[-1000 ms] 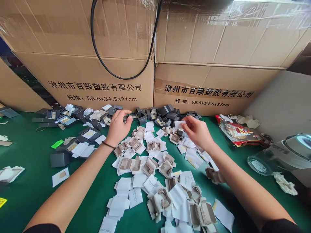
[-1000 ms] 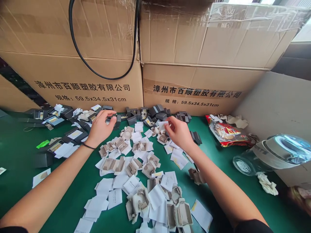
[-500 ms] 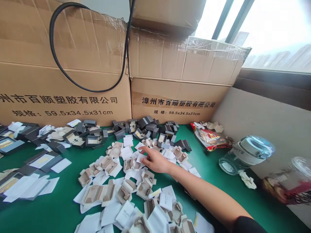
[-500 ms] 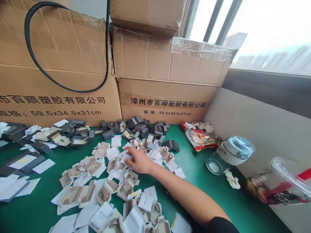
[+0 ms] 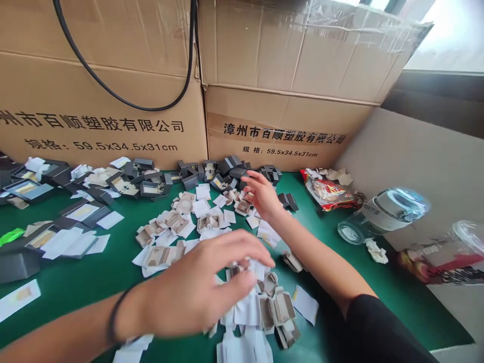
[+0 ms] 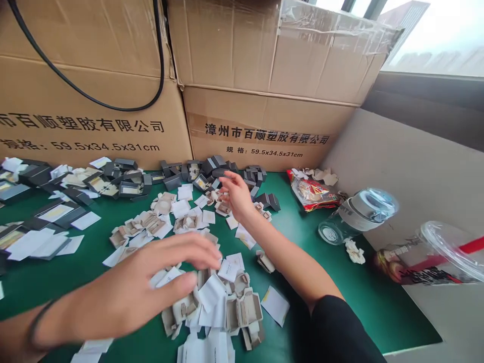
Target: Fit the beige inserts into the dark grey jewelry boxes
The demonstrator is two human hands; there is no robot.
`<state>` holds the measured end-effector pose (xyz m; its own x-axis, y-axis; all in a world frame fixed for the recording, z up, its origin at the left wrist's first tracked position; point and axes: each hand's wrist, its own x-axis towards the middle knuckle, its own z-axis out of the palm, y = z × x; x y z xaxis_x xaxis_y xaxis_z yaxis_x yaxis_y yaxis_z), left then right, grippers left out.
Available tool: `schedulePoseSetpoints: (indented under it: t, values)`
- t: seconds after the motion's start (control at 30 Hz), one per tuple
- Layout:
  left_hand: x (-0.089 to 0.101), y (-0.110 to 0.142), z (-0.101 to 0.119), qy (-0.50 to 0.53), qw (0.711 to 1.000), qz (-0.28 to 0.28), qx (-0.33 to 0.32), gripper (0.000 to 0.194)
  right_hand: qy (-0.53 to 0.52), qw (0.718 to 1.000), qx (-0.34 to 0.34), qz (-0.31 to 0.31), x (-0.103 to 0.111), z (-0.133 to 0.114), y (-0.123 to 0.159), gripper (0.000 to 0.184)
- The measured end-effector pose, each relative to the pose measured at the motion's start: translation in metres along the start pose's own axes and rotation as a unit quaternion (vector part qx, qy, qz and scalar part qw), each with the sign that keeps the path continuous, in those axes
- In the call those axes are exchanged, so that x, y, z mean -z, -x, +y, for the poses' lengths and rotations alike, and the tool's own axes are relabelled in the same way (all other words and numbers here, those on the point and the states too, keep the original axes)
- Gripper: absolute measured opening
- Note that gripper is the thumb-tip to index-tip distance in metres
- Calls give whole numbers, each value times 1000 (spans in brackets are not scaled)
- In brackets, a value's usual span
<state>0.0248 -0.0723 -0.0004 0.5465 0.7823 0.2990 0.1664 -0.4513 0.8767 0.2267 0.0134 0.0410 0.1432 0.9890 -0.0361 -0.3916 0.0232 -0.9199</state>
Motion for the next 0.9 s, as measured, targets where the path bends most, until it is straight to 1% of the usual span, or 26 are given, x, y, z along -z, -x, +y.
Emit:
schedulePoseSetpoints:
  t: [0.03, 0.07, 0.1, 0.13, 0.2, 0.23, 0.3, 0.33, 0.43, 0.5, 0.6, 0.67, 0.8, 0.87, 0.9]
  values:
    - [-7, -15, 18, -11, 996, -85, -5, 24, -32, 999, -14, 14, -1, -5, -3, 31]
    - [-15, -33, 33, -17, 989, -144, -11, 25, -61, 998, -26, 24, -3, -11, -7, 30]
    - [-25, -51, 44, -25, 984, -176, -9, 29, -90, 995, -31, 38, -5, -16, -11, 29]
    - [-35, -68, 50, -35, 981, -192, -2, 34, -115, 992, -30, 53, -9, -21, -15, 28]
    - [-57, -91, 50, -49, 970, -236, 16, 43, -150, 987, -14, 62, -17, -30, -20, 29]
    - [-66, -97, 46, -41, 965, -260, 20, 43, -163, 984, -7, 65, -20, -33, -21, 28]
    - [-78, -99, 36, -62, 961, -267, 40, 37, -176, 982, 8, 61, -23, -37, -21, 28]
    - [-80, -97, 32, -67, 962, -263, 44, 33, -174, 983, 13, 55, -23, -38, -19, 27]
    - [-75, -89, 26, -63, 968, -234, 63, 18, -149, 988, 19, 21, -16, -37, -15, 23]
    - [-70, -85, 26, -55, 971, -223, 73, 15, -145, 989, 15, 19, -9, -37, -15, 20]
    - [-68, -84, 26, -68, 970, -222, 73, 16, -189, 981, -1, 49, -3, -43, -17, 18]
    - [-69, -84, 25, -85, 966, -236, 63, 18, -229, 972, -6, 52, -3, -52, -20, 20]
    - [-63, -85, 23, -90, 954, -285, -7, 28, -280, 959, 26, 46, -2, -76, -23, 23]
    - [-57, -86, 23, -96, 952, -288, -26, 32, -297, 953, 43, 49, 1, -87, -24, 22]
    - [-54, -87, 22, -105, 952, -285, -23, 32, -305, 950, 51, 53, 2, -91, -24, 22]
